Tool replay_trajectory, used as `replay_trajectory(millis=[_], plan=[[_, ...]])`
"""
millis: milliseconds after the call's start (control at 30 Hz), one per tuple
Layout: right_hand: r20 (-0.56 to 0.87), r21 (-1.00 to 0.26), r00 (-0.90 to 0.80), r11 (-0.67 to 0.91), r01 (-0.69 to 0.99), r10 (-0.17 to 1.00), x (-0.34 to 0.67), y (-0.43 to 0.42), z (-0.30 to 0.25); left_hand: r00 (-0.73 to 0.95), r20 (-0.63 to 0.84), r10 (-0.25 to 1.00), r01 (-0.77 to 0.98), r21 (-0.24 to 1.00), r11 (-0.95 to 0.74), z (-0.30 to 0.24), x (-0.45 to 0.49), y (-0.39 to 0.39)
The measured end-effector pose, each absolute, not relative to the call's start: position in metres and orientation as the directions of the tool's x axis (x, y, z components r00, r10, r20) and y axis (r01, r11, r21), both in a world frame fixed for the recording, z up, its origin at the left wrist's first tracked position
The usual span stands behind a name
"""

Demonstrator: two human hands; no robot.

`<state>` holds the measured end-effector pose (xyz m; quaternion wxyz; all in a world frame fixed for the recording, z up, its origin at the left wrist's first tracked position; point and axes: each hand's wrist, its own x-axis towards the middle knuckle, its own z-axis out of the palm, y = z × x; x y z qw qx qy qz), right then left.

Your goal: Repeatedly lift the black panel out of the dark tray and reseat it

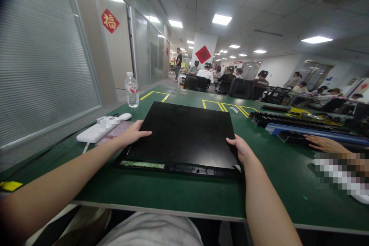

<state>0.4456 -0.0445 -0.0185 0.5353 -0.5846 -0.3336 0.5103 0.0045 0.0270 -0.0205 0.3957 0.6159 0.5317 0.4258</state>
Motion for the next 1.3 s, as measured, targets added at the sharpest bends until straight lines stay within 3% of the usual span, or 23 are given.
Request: replay_trajectory(millis=[433,1300], plan=[[-0.267,-0.959,0.257,-0.231,-0.162,0.929,0.442,-0.045,-0.016,0.068,0.090,0.994,0.233,0.967,-0.103,-0.014,0.007,0.022],[-0.272,-0.962,0.260,-0.254,-0.100,0.926,0.446,-0.041,-0.021,0.059,0.086,0.995,0.350,0.931,-0.101,-0.021,0.002,0.030]])
